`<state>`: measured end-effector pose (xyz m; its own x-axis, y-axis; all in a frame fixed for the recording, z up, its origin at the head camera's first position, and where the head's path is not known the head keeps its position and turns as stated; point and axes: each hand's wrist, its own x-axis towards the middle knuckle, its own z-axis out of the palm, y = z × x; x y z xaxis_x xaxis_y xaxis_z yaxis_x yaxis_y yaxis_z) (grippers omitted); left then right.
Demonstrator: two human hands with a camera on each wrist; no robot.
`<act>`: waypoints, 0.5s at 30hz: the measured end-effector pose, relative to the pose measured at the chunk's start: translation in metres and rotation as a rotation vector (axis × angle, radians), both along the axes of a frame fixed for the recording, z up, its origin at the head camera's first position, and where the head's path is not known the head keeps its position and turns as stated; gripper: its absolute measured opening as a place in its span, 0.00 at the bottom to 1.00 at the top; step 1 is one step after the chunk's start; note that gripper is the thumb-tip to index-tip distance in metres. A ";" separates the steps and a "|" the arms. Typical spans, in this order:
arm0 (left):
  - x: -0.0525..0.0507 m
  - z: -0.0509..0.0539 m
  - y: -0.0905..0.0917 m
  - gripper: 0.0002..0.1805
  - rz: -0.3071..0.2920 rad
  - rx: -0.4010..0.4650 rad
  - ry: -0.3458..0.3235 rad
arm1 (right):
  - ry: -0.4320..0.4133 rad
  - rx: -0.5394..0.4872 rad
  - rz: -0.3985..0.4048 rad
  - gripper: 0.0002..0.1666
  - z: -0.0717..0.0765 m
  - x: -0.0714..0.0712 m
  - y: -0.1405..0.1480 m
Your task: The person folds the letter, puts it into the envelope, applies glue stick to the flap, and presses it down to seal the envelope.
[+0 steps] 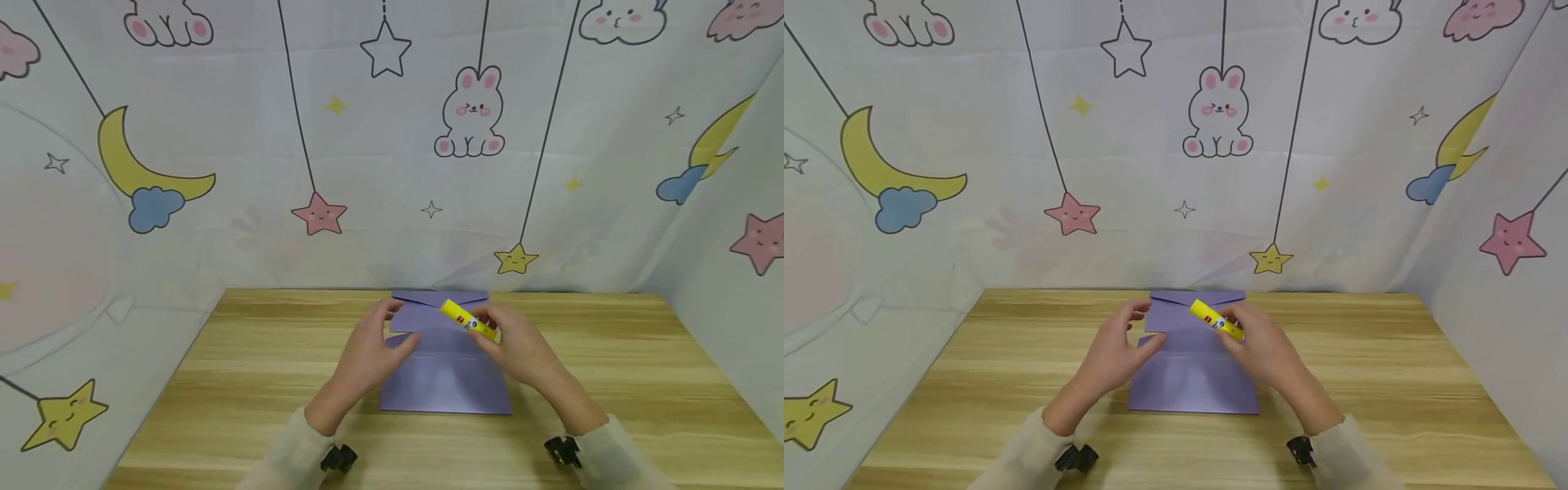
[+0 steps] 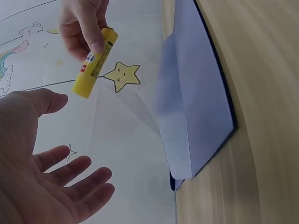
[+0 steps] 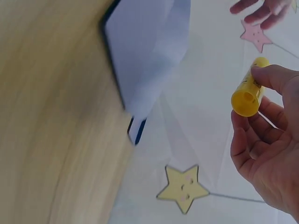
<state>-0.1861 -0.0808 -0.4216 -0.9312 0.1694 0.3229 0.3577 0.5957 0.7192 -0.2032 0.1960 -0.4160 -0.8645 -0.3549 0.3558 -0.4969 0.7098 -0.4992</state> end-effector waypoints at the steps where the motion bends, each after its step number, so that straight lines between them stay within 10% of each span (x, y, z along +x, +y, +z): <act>1: 0.000 0.000 -0.002 0.34 0.004 -0.043 0.016 | -0.003 0.011 -0.010 0.15 0.000 -0.001 0.005; 15: -0.005 -0.015 -0.035 0.39 0.032 -0.440 0.291 | -0.094 0.120 -0.115 0.14 -0.003 -0.021 0.078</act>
